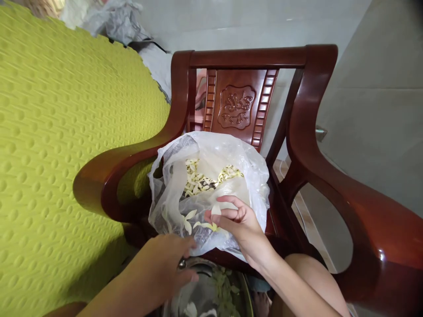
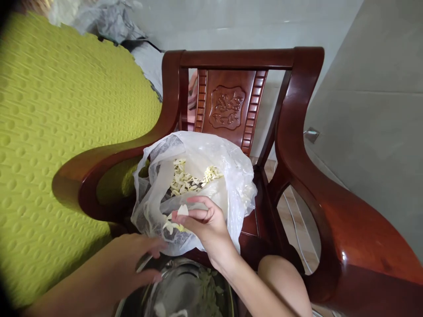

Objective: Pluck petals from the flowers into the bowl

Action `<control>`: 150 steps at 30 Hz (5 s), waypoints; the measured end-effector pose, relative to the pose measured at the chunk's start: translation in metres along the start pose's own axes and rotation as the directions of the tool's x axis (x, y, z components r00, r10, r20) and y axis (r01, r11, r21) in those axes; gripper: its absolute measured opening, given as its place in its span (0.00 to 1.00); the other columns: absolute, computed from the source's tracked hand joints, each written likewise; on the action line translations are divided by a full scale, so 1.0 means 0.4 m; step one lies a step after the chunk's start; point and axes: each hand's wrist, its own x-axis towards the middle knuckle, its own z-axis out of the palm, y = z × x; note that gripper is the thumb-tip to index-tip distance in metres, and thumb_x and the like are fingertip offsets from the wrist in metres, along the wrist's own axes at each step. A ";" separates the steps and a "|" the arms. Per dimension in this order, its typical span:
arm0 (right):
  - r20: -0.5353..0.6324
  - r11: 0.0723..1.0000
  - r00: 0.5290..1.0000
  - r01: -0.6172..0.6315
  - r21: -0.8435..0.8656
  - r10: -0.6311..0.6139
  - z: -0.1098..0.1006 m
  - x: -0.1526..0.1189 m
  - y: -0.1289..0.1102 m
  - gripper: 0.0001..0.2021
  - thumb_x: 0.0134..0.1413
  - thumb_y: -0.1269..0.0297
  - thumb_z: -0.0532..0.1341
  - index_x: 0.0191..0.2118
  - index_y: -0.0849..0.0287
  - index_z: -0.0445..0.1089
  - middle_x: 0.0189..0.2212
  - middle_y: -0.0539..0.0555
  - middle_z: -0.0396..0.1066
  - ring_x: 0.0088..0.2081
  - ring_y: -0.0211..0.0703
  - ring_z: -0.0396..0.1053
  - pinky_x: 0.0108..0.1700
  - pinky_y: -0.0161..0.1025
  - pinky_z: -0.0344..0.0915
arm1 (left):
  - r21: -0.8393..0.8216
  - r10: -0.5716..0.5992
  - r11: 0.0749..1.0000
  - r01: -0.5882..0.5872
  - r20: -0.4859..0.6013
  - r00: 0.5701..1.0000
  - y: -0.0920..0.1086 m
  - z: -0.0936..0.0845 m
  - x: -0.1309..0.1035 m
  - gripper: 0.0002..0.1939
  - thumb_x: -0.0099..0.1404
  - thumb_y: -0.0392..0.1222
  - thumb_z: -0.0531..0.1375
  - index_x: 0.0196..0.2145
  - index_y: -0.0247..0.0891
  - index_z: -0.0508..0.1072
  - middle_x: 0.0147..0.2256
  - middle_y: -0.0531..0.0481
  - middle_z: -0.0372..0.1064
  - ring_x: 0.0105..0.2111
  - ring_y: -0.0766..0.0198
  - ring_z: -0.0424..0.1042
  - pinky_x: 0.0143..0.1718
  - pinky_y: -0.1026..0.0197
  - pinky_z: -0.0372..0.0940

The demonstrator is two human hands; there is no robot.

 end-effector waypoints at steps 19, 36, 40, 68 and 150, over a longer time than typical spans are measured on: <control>0.001 0.999 0.999 -0.044 0.004 0.044 0.000 0.005 0.042 0.21 0.31 0.67 0.76 0.35 0.58 0.71 0.18 0.43 0.72 0.21 0.34 0.70 0.26 0.29 0.65 | -0.713 -0.074 0.701 0.005 -0.066 0.995 0.075 0.014 0.034 0.09 0.53 0.44 0.68 0.29 0.36 0.79 0.30 0.49 0.75 0.33 0.61 0.71 0.35 0.64 0.65; -0.361 0.904 0.928 0.079 0.421 0.087 -0.061 0.069 0.043 0.14 0.36 0.74 0.74 0.28 0.58 0.70 0.33 0.51 0.78 0.41 0.40 0.76 0.46 0.32 0.74 | -0.681 -0.190 0.691 -0.245 -0.497 0.846 0.061 -0.006 0.005 0.11 0.63 0.51 0.59 0.34 0.42 0.70 0.37 0.55 0.73 0.31 0.67 0.69 0.33 0.68 0.64; -0.431 0.918 0.901 0.142 0.371 0.035 -0.091 0.095 0.036 0.11 0.39 0.74 0.72 0.26 0.58 0.69 0.30 0.49 0.75 0.36 0.37 0.76 0.41 0.28 0.75 | -0.634 -0.178 0.711 -0.303 -0.580 0.795 0.064 -0.012 0.008 0.09 0.66 0.49 0.57 0.34 0.41 0.67 0.37 0.53 0.72 0.32 0.65 0.69 0.34 0.65 0.65; 0.222 0.475 0.922 0.048 -0.878 0.316 -0.067 0.036 0.055 0.22 0.66 0.52 0.47 0.32 0.60 0.70 0.22 0.52 0.75 0.20 0.39 0.68 0.28 0.36 0.61 | 0.627 0.077 0.770 -0.119 0.095 0.993 -0.167 0.044 0.270 0.04 0.51 0.36 0.68 0.28 0.35 0.78 0.34 0.40 0.74 0.46 0.44 0.67 0.46 0.49 0.60; 0.254 0.842 0.947 0.295 -0.453 -0.195 -0.015 -0.021 0.026 0.07 0.67 0.59 0.50 0.39 0.55 0.59 0.22 0.44 0.63 0.23 0.34 0.61 0.26 0.31 0.55 | -0.933 0.015 0.354 0.067 0.078 0.997 0.061 0.049 0.031 0.08 0.59 0.42 0.65 0.30 0.35 0.80 0.28 0.49 0.76 0.31 0.67 0.73 0.38 0.66 0.70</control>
